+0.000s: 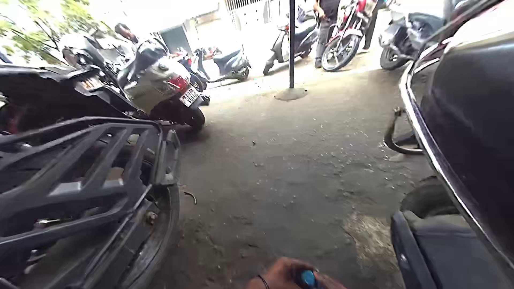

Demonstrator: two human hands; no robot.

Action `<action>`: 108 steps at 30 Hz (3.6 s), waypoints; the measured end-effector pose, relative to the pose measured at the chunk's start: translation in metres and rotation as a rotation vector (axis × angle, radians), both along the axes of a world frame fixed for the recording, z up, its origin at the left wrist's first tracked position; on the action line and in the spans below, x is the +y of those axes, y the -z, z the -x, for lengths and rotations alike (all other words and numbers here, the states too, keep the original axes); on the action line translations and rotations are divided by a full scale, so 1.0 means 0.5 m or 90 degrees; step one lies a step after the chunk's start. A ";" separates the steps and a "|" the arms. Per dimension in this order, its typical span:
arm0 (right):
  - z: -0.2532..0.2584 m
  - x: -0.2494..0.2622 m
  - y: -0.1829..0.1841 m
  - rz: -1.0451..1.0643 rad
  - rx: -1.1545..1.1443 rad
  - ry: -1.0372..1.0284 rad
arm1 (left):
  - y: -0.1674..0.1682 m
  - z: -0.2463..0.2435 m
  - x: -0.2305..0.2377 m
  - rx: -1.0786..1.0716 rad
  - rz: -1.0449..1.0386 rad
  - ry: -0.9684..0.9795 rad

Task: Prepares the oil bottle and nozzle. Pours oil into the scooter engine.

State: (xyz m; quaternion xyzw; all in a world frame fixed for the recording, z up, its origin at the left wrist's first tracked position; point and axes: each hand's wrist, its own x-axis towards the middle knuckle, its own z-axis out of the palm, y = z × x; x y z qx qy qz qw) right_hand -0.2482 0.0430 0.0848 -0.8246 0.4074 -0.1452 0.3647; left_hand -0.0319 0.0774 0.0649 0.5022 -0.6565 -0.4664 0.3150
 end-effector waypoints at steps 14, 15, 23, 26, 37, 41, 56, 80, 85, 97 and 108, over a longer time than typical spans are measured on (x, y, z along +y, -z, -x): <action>-0.042 0.025 0.044 0.209 -0.085 0.135 | 0.093 0.115 0.037 -0.043 -0.028 -0.380; -0.048 0.032 0.046 0.230 -0.071 0.163 | 0.096 0.123 0.037 -0.052 -0.046 -0.403; -0.016 0.024 0.067 0.246 -0.129 0.173 | 0.101 0.132 0.034 -0.031 -0.012 -0.371; -0.025 0.021 0.057 0.222 -0.137 0.158 | 0.076 0.100 0.027 -0.015 0.013 -0.315; -0.052 0.041 0.049 0.064 -0.152 0.016 | 0.085 0.022 0.056 -0.083 0.029 -0.233; -0.056 0.005 0.054 0.107 -0.189 -0.019 | 0.106 0.029 0.060 -0.024 0.054 -0.271; -0.219 -0.100 -0.031 0.396 -0.147 -0.535 | 0.049 0.022 0.071 -0.063 -0.195 -0.217; -0.263 -0.181 -0.223 0.243 -0.068 0.111 | 0.125 0.045 0.045 0.028 0.040 -0.219; -0.258 -0.222 -0.147 0.198 0.024 0.024 | 0.129 0.046 0.045 0.036 0.042 -0.226; -0.143 -0.014 -0.123 -0.003 0.375 -0.099 | 0.105 0.046 0.044 -0.007 0.032 -0.206; -0.193 -0.013 -0.133 0.046 0.481 -0.144 | 0.057 -0.025 0.021 -0.130 -0.131 -0.055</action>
